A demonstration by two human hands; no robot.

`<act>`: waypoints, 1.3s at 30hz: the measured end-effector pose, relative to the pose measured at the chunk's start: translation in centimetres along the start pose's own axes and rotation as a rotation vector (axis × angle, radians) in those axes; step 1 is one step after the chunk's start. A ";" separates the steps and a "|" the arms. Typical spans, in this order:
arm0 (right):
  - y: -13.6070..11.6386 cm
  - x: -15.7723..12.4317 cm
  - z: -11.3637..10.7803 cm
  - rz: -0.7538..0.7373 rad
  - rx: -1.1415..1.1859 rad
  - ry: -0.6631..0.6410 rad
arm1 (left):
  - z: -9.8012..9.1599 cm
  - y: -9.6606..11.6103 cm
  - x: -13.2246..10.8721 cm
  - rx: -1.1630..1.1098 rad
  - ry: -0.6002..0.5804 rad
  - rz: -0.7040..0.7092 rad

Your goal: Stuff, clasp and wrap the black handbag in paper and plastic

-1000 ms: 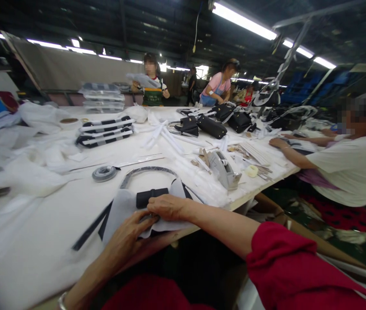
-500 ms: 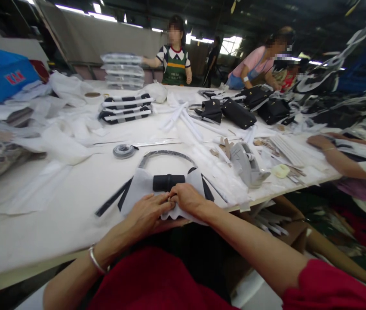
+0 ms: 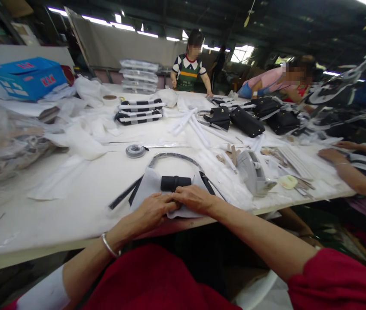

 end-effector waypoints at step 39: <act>0.6 1.0 -1.7 0.760 0.181 0.123 | -1.0 -1.4 -0.9 -0.334 0.155 0.039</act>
Point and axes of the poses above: each hand's wrist, its own x-axis towards the middle knuckle, its own z-axis out of the palm, y = z × x, the point moved 6 cm from there along x, towards the middle knuckle, and after that the axes turned 11 degrees about z, right-handed, at the moved point
